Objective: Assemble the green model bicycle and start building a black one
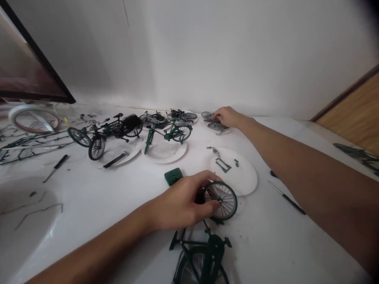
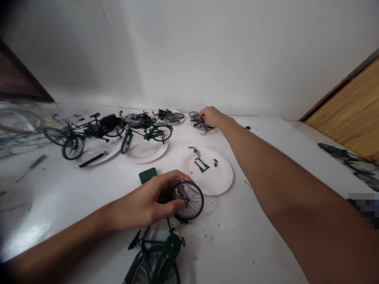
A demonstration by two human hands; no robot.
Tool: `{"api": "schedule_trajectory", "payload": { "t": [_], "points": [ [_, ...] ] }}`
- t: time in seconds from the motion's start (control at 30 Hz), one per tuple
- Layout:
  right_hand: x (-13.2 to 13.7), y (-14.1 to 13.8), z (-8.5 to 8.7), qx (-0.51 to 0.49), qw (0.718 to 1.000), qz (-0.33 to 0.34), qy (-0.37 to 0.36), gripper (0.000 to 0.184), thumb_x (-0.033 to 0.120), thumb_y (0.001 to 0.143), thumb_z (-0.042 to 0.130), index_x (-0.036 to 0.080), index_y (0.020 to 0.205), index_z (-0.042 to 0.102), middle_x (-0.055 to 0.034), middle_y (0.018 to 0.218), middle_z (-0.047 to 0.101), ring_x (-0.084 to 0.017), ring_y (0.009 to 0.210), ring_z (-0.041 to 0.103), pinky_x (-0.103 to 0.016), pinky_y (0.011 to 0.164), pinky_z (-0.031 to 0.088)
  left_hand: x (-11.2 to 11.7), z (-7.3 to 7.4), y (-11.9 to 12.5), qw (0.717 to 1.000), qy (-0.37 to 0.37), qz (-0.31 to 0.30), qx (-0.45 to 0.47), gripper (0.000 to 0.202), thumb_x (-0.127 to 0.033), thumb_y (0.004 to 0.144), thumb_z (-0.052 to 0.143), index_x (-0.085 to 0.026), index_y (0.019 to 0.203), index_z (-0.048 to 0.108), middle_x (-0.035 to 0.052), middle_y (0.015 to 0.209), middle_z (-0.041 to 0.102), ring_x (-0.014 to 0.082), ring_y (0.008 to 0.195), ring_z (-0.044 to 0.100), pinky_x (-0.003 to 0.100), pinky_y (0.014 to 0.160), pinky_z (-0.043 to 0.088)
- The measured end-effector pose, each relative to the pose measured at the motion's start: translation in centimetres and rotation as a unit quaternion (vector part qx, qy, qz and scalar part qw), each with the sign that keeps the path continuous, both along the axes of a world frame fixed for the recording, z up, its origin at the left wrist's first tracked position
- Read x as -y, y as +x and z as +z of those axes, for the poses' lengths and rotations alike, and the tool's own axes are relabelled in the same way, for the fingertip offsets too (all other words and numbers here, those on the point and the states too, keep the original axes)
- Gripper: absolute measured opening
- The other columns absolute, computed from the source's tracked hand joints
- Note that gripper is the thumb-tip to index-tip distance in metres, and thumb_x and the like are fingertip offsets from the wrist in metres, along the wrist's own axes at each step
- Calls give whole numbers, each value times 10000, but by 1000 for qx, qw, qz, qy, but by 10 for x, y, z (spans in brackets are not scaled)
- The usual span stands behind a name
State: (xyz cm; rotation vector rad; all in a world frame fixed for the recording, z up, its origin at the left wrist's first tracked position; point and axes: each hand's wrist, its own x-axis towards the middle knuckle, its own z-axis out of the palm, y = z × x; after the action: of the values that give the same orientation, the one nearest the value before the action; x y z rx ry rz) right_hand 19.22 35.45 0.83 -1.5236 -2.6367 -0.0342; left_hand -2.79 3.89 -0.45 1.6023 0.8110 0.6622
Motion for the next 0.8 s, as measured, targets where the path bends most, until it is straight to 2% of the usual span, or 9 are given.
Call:
{"api": "schedule_trajectory", "payload": {
  "t": [0.07, 0.13, 0.2, 0.33, 0.43, 0.53, 0.6, 0.7, 0.8],
  "points": [
    [3, 5, 0, -15, 999, 11, 29, 177, 240, 985, 566, 163, 1084, 691, -88, 1172, 697, -210, 1077, 654, -402, 967, 516, 0, 1, 0, 1000, -2, 1, -8, 315, -209, 931, 610, -256, 1236, 547, 8, 1005, 642, 156, 857, 583, 286, 742, 479],
    [10, 12, 3, -29, 998, 23, 58, 239, 132, 957, 516, 157, 1111, 696, -105, 1216, 691, -224, 1120, 641, -363, 991, 487, 0, 1, 0, 1000, -4, 2, -16, 321, -213, 930, 613, -260, 1240, 543, -8, 957, 618, 134, 796, 546, 271, 704, 459],
    [17, 21, 8, -33, 996, 33, 74, 299, 90, 901, 511, 157, 1125, 698, -110, 1192, 702, -238, 1088, 651, -340, 954, 488, 0, 2, 1, 1000, -10, 2, -13, 316, -205, 932, 610, -258, 1236, 543, -17, 929, 601, 122, 768, 521, 261, 687, 444],
    [27, 45, 19, -4, 997, 46, 60, 310, 140, 769, 661, 180, 1073, 707, -95, 1039, 728, -251, 905, 672, -347, 774, 500, 0, 2, 2, 1000, -23, 1, -6, 308, -199, 935, 607, -245, 1232, 541, -13, 938, 601, 121, 767, 511, 256, 667, 427],
    [31, 53, 20, 19, 997, 48, 49, 310, 254, 729, 756, 205, 1031, 705, -75, 998, 726, -238, 825, 659, -336, 682, 463, 0, 3, 3, 999, -32, 3, -5, 316, -191, 933, 611, -238, 1238, 541, -14, 936, 596, 118, 759, 507, 250, 654, 422],
    [34, 44, 17, 23, 997, 42, 53, 299, 401, 761, 771, 213, 984, 704, -59, 943, 730, -221, 777, 649, -322, 639, 427, 0, 4, 5, 999, -42, 2, 15, 296, -147, 928, 607, -223, 1210, 557, -12, 961, 615, 114, 800, 533, 234, 688, 434],
    [36, 32, 15, 16, 997, 35, 66, 279, 453, 836, 704, 204, 961, 710, -68, 930, 736, -219, 780, 649, -323, 644, 421, -1, 5, 6, 999, -48, -2, 24, 284, -132, 930, 605, -218, 1197, 564, -16, 962, 624, 104, 799, 540, 218, 688, 433],
    [35, 12, 15, 3, 996, 20, 83, 269, 402, 931, 581, 179, 917, 730, -95, 891, 743, -231, 801, 653, -335, 661, 427, 0, 6, 6, 999, -47, -1, 21, 276, -139, 936, 607, -223, 1196, 571, -20, 958, 630, 97, 785, 539, 206, 676, 429],
    [33, 2, 18, -4, 997, 26, 72, 217, 318, 904, 603, 176, 855, 759, -96, 842, 751, -234, 799, 663, -338, 671, 454, 1, 6, 5, 999, -42, 3, 9, 272, -140, 937, 606, -230, 1192, 578, -21, 965, 632, 97, 788, 539, 203, 681, 434]
  ]
}}
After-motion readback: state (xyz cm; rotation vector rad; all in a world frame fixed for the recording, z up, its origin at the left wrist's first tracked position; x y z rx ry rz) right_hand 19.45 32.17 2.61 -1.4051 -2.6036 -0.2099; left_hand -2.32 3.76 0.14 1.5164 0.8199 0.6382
